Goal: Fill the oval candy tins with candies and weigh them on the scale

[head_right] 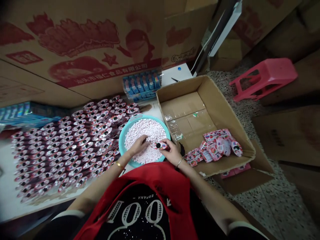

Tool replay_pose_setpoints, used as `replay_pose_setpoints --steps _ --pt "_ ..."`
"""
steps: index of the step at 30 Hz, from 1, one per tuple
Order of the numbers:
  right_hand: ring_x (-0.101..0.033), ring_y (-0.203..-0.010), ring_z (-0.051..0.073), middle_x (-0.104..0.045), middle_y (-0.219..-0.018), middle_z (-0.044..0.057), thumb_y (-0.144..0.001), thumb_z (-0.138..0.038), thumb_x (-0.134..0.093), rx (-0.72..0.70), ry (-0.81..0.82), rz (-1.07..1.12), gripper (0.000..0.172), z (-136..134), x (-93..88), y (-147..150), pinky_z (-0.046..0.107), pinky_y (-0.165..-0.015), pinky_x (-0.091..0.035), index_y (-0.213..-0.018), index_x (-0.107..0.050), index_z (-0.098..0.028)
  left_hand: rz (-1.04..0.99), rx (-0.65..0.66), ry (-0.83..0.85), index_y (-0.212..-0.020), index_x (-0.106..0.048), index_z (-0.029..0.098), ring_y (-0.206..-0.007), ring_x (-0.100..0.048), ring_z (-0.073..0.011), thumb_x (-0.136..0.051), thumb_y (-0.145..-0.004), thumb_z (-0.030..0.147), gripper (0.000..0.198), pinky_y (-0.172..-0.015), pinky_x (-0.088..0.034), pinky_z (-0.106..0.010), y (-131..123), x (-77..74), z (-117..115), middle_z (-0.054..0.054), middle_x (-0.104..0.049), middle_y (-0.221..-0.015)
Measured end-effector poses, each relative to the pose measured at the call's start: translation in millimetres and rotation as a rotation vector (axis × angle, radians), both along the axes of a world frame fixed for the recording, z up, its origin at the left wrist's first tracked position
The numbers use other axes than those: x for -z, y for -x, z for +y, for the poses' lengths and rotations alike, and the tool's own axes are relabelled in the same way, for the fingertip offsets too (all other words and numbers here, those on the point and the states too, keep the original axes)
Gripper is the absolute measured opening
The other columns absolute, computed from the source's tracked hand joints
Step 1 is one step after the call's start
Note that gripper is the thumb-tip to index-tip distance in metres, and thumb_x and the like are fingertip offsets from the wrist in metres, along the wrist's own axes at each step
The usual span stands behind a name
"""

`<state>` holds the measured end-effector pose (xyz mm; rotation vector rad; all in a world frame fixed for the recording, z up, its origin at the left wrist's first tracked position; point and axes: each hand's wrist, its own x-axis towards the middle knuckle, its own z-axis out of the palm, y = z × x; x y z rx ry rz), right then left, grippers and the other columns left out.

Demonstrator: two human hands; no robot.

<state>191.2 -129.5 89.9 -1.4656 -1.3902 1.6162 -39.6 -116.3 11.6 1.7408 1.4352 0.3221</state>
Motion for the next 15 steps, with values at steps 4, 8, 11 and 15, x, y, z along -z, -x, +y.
replay_pose_setpoints --steps 4,8,11,15 --pt "-0.062 -0.079 0.018 -0.065 -0.088 0.001 -0.077 -0.031 -0.063 -0.032 -0.147 -0.124 0.027 2 14.7 10 0.030 -0.073 -0.051 -0.100 -0.054 -0.023 -0.043 0.047 -0.039 -0.106 -0.054 0.017 -0.090 -0.056 -0.0170 -0.048 -0.088 0.027 0.022 -0.084 -0.046 -0.032 39 -38.2 2 -0.006 -0.060 -0.097" --pt "-0.059 -0.086 0.021 -0.063 -0.092 0.004 -0.076 -0.026 -0.061 -0.034 -0.219 -0.185 0.025 14 30.0 23 0.034 -0.079 -0.049 -0.100 -0.055 -0.021 -0.018 0.149 -0.067 -0.107 -0.053 0.018 -0.092 -0.056 -0.0178 -0.048 -0.090 0.031 0.022 -0.085 -0.046 -0.032 61 -79.2 5 -0.007 -0.059 -0.100" --pt "-0.058 -0.092 0.023 -0.062 -0.096 0.006 -0.075 -0.021 -0.060 -0.058 -0.262 -0.194 0.026 20 36.1 31 0.037 -0.084 -0.047 -0.101 -0.056 -0.020 0.128 0.280 -0.074 -0.104 -0.054 0.019 -0.088 -0.057 -0.0184 -0.045 -0.091 0.028 0.018 -0.080 -0.046 -0.031 58 -103.1 10 -0.007 -0.060 -0.097" --pt "-0.056 -0.098 0.025 -0.062 -0.101 0.008 -0.074 -0.013 -0.056 -0.100 -0.311 -0.193 0.032 19 38.3 36 0.039 -0.089 -0.044 -0.105 -0.057 -0.020 0.453 0.353 -0.052 -0.100 -0.055 0.017 -0.086 -0.059 -0.0211 -0.044 -0.088 0.017 0.016 -0.073 -0.047 -0.031 31 -130.4 15 -0.010 -0.061 -0.095"
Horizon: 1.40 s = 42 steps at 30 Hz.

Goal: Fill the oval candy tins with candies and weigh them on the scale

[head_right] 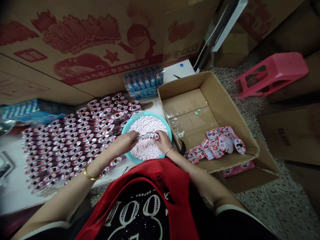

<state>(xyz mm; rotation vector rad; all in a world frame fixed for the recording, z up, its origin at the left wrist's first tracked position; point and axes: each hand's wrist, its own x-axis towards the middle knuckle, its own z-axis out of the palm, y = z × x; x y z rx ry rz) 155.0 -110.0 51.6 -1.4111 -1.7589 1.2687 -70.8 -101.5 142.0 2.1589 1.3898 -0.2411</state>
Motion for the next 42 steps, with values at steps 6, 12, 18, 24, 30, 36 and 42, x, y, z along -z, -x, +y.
replay_pose_setpoints --steps 6,12,18,24,30,36,42 --pt "-0.056 -0.101 0.025 -0.062 -0.105 0.009 -0.074 -0.010 -0.054 -0.018 -0.034 0.020 0.035 -3 4.6 1 0.040 -0.091 -0.044 -0.107 -0.056 -0.020 0.288 0.049 -0.052 -0.103 -0.054 0.014 -0.086 -0.061 -0.0226 -0.033 -0.091 0.008 0.025 -0.068 -0.048 -0.032 -43 -40.9 1 -0.012 -0.061 -0.096" --pt "-0.056 -0.103 0.024 -0.061 -0.106 0.009 -0.074 -0.010 -0.054 0.042 -0.045 0.048 0.031 -2 6.5 -5 0.041 -0.093 -0.044 -0.104 -0.056 -0.020 0.243 -0.027 -0.075 -0.101 -0.055 0.016 -0.092 -0.059 -0.0230 -0.037 -0.091 0.012 0.022 -0.075 -0.048 -0.033 -9 -26.5 -2 -0.011 -0.059 -0.099" --pt "-0.059 -0.099 0.022 -0.062 -0.107 0.008 -0.081 -0.025 -0.060 0.163 -0.021 0.062 0.029 0 1.0 -14 0.037 -0.089 -0.047 -0.109 -0.053 -0.021 0.113 -0.254 0.144 -0.095 -0.057 0.015 -0.093 -0.061 -0.0231 -0.040 -0.086 0.007 0.021 -0.081 -0.047 -0.036 9 69.3 -21 -0.012 -0.060 -0.098" --pt "-0.061 -0.094 0.019 -0.062 -0.103 0.005 -0.080 -0.032 -0.064 0.232 -0.005 0.073 0.032 4 -6.1 -16 0.033 -0.087 -0.049 -0.108 -0.052 -0.022 -0.164 -0.269 0.139 -0.108 -0.054 0.016 -0.102 -0.056 -0.0189 -0.045 -0.085 0.013 0.025 -0.092 -0.045 -0.032 -46 134.8 -22 -0.009 -0.061 -0.109" --pt "-0.061 -0.092 0.020 -0.062 -0.104 0.007 -0.081 -0.035 -0.062 0.230 -0.012 0.047 0.034 6 -5.1 -18 0.032 -0.083 -0.050 -0.110 -0.050 -0.021 -0.386 -0.278 0.114 -0.108 -0.055 0.016 -0.092 -0.057 -0.0164 -0.045 -0.085 0.016 0.025 -0.085 -0.047 -0.029 -30 132.8 -27 -0.006 -0.062 -0.102" --pt "-0.059 -0.097 0.023 -0.061 -0.106 0.009 -0.082 -0.026 -0.057 0.152 -0.093 -0.018 0.028 8 5.0 -15 0.037 -0.086 -0.049 -0.109 -0.051 -0.020 -0.474 -0.231 0.069 -0.112 -0.053 0.018 -0.094 -0.057 -0.0169 -0.049 -0.088 0.026 0.026 -0.085 -0.046 -0.031 23 83.5 -36 -0.007 -0.061 -0.103" --pt "-0.054 -0.107 0.025 -0.059 -0.108 0.011 -0.071 -0.007 -0.050 -0.006 -0.150 -0.035 0.038 3 5.9 -6 0.042 -0.098 -0.043 -0.107 -0.055 -0.019 -0.220 -0.075 0.000 -0.104 -0.055 0.018 -0.090 -0.058 -0.0184 -0.045 -0.090 0.023 0.018 -0.080 -0.047 -0.031 18 24.3 -17 -0.008 -0.061 -0.099"
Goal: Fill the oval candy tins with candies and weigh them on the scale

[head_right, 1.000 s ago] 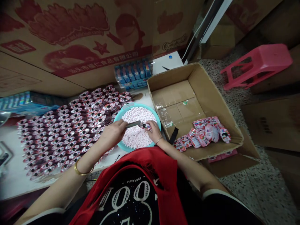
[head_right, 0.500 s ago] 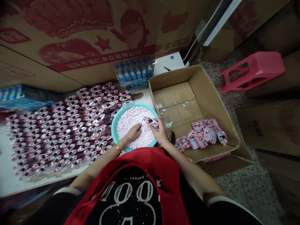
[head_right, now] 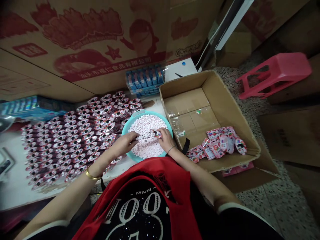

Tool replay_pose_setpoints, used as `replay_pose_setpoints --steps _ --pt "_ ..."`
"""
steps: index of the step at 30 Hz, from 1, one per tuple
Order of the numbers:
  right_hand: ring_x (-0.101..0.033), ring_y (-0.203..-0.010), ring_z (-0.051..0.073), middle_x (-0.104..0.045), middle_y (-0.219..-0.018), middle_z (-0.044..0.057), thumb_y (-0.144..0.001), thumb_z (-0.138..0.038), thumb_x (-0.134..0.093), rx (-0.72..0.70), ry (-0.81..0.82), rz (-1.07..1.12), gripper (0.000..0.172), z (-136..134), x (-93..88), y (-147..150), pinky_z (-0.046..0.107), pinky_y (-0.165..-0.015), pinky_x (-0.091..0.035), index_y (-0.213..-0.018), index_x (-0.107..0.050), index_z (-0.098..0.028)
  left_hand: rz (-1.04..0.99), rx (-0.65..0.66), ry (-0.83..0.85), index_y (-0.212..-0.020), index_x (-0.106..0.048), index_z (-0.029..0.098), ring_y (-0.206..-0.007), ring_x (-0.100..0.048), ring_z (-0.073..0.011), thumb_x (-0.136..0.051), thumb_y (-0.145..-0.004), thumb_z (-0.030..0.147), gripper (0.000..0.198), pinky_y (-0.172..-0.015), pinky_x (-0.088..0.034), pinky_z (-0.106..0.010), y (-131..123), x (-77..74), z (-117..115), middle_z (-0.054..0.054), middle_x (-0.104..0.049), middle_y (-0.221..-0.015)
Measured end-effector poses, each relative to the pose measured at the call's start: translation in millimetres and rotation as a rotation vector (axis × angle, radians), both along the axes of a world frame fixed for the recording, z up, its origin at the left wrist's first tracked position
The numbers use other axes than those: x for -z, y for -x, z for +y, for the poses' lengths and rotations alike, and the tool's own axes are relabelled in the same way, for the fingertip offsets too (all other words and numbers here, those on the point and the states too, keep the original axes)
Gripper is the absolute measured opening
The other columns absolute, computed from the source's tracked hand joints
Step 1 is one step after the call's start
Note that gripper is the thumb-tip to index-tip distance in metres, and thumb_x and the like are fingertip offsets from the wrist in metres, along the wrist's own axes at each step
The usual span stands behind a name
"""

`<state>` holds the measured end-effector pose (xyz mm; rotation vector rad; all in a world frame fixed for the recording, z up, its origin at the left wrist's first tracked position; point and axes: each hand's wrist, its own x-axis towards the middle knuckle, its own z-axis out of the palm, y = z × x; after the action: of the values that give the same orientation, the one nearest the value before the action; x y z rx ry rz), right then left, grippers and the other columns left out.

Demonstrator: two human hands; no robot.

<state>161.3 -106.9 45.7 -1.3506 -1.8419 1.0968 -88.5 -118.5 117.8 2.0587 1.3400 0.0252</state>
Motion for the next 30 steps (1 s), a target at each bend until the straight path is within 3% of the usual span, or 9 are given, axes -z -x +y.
replay_pose_setpoints --steps 5,8,11,15,17,19,21,26,30 --pt "-0.052 -0.110 0.026 -0.059 -0.111 0.012 -0.070 -0.005 -0.048 -0.069 -0.007 -0.002 0.041 -4 2.4 6 0.043 -0.100 -0.041 -0.108 -0.057 -0.018 0.431 0.120 -0.020 -0.099 -0.057 0.014 -0.086 -0.059 -0.0214 -0.037 -0.091 0.011 0.023 -0.070 -0.048 -0.032 -41 -46.9 14 -0.010 -0.060 -0.095" --pt "-0.053 -0.109 0.026 -0.060 -0.111 0.012 -0.071 -0.006 -0.048 -0.075 0.006 0.012 0.041 -4 5.5 7 0.044 -0.098 -0.043 -0.109 -0.057 -0.018 0.494 0.152 -0.034 -0.101 -0.059 0.015 -0.088 -0.059 -0.0220 -0.036 -0.091 0.008 0.026 -0.069 -0.048 -0.032 -56 -64.0 16 -0.011 -0.059 -0.098" --pt "-0.054 -0.107 0.025 -0.060 -0.109 0.011 -0.073 -0.008 -0.050 -0.061 0.030 0.045 0.038 -6 7.4 6 0.042 -0.096 -0.044 -0.108 -0.057 -0.019 0.466 0.116 -0.042 -0.100 -0.060 0.017 -0.090 -0.058 -0.0219 -0.038 -0.091 0.010 0.025 -0.071 -0.048 -0.032 -54 -69.1 16 -0.011 -0.058 -0.098" --pt "-0.058 -0.101 0.023 -0.062 -0.106 0.008 -0.077 -0.015 -0.054 -0.049 0.073 0.115 0.033 -9 4.5 8 0.041 -0.091 -0.047 -0.110 -0.057 -0.020 0.296 0.046 -0.069 -0.106 -0.057 0.020 -0.096 -0.057 -0.0234 -0.051 -0.089 0.025 0.019 -0.079 -0.048 -0.035 -34 -59.2 13 -0.010 -0.056 -0.105" --pt "-0.060 -0.099 0.022 -0.063 -0.103 0.007 -0.079 -0.020 -0.057 -0.065 0.088 0.156 0.030 -10 0.7 14 0.040 -0.089 -0.049 -0.110 -0.057 -0.020 0.158 0.037 -0.088 -0.118 -0.051 0.021 -0.104 -0.056 -0.0245 -0.058 -0.085 0.038 0.038 -0.084 -0.048 -0.035 -27 -48.1 10 -0.010 -0.054 -0.116" --pt "-0.061 -0.100 0.022 -0.064 -0.103 0.007 -0.081 -0.024 -0.058 -0.095 0.093 0.196 0.029 -9 -4.2 23 0.039 -0.088 -0.050 -0.110 -0.058 -0.020 0.059 0.061 -0.089 -0.121 -0.048 0.021 -0.104 -0.056 -0.0236 -0.056 -0.087 0.042 0.041 -0.085 -0.047 -0.034 -23 -35.4 9 -0.009 -0.055 -0.116" --pt "-0.060 -0.104 0.022 -0.064 -0.107 0.008 -0.084 -0.027 -0.058 -0.119 0.093 0.227 0.031 -6 -10.2 34 0.038 -0.090 -0.050 -0.114 -0.057 -0.021 0.015 0.097 -0.087 -0.115 -0.051 0.020 -0.098 -0.058 -0.0214 -0.048 -0.092 0.039 0.031 -0.082 -0.047 -0.032 -19 -25.0 14 -0.008 -0.058 -0.105" --pt "-0.050 -0.122 0.025 -0.055 -0.128 0.012 -0.085 -0.033 -0.059 0.025 -0.038 0.166 0.049 19 -32.7 39 0.045 -0.104 -0.041 -0.131 -0.048 -0.022 0.053 -0.018 -0.249 -0.111 -0.053 0.019 -0.097 -0.057 -0.0193 -0.045 -0.094 0.037 0.027 -0.081 -0.045 -0.028 18 -18.4 65 -0.008 -0.058 -0.106" --pt "-0.051 -0.119 0.024 -0.055 -0.125 0.012 -0.090 -0.034 -0.052 0.212 -0.197 -0.082 0.033 63 -44.8 -15 0.043 -0.102 -0.042 -0.121 -0.055 -0.022 0.276 -0.234 -0.343 -0.111 -0.053 0.016 -0.102 -0.055 -0.0217 -0.049 -0.091 0.038 0.030 -0.083 -0.043 -0.028 70 -9.4 121 -0.010 -0.058 -0.111"
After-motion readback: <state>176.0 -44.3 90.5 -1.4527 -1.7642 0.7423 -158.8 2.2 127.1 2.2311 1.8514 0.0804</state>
